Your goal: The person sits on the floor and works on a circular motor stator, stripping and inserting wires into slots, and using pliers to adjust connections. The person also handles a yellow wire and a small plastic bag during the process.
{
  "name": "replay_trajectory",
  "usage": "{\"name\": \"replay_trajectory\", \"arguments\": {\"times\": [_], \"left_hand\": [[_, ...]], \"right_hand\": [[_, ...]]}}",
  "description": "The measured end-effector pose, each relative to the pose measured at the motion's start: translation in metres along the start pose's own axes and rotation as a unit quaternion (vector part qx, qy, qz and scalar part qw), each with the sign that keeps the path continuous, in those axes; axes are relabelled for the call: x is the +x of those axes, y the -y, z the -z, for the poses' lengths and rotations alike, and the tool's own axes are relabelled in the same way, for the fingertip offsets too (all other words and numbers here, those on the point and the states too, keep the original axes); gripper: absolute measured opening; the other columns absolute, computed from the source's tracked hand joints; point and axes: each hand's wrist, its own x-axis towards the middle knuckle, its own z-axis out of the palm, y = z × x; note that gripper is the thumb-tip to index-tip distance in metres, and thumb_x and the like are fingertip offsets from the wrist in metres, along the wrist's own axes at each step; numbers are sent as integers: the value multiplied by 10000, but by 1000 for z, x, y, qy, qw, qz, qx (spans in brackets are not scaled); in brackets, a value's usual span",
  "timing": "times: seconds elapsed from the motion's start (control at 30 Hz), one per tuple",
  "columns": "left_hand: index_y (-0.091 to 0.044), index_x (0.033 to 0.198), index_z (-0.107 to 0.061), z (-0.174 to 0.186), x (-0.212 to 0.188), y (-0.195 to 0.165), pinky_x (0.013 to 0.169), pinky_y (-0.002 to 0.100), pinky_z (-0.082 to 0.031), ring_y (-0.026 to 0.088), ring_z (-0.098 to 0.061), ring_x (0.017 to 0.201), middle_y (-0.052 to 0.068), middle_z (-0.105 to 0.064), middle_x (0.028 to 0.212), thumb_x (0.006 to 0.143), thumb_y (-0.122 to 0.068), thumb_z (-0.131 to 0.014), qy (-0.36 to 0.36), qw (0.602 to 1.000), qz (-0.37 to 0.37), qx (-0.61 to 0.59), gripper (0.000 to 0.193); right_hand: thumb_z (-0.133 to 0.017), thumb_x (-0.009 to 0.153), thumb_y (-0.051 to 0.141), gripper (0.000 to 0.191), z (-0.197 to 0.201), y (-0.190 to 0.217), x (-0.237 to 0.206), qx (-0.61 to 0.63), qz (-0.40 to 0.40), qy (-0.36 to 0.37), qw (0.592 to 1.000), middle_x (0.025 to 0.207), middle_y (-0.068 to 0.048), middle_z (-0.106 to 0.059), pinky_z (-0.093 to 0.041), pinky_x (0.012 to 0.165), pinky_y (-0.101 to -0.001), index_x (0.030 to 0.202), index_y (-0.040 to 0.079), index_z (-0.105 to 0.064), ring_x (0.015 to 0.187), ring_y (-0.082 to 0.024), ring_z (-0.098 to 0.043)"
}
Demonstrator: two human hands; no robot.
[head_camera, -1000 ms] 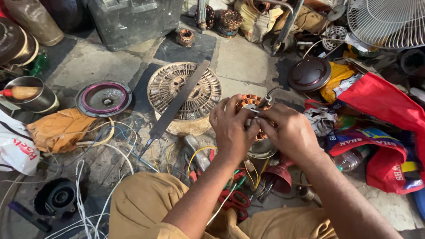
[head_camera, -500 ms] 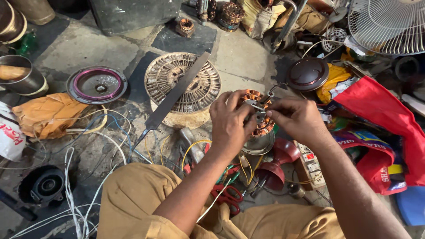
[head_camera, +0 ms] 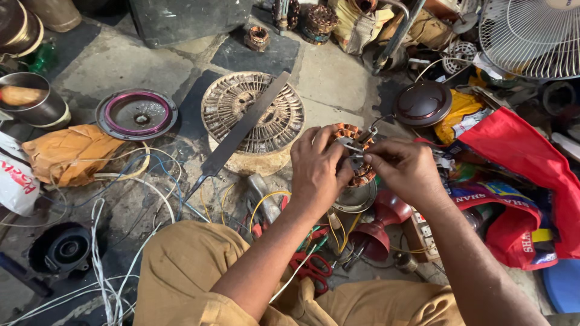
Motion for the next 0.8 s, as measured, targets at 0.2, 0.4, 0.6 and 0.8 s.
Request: {"name": "replay_trajectory", "arguments": {"times": [0.2, 0.4, 0.6, 0.8], "left_hand": [[-97, 1074, -724, 0, -1, -1, 1086, 552, -353, 366, -476, 1335, 127, -556, 1365, 847, -181, -776, -19, 999, -30, -20, 248], [-76, 1063, -711, 0, -4, 0, 1089, 540, -371, 368, -491, 1338, 134, -566, 1356, 842, -166, -766, -17, 1000, -16, -21, 245], [-65, 1053, -702, 0, -2, 0, 1070, 558, -367, 397, -473, 1332, 170, -551, 1341, 824, -181, -771, -8, 1000, 1, -13, 267], [-84, 1088, -694, 1, -4, 0, 1088, 548, -375, 375, -483, 1343, 146, -551, 1365, 873, -193, -767, -12, 999, -26, -29, 251]], "right_hand": [[-775, 895, 132, 159, 2, -4, 1, 4, 19, -5, 1000, 897, -62, -755, -564, 689, -285, 1002, 15, -758, 775, -101, -690], [-789, 883, 144, 175, 4, -5, 0, -31, -28, 7, 999, 865, -52, -766, -557, 676, -280, 1007, 22, -778, 738, -92, -691], [-788, 891, 135, 187, 1, -9, -1, 8, -6, -13, 1000, 891, -54, -758, -556, 680, -271, 1024, 6, -759, 765, -91, -684], [-785, 891, 135, 176, -4, -12, -3, 25, -23, -10, 999, 876, -48, -765, -562, 681, -267, 1015, 14, -763, 760, -84, -687]]}}
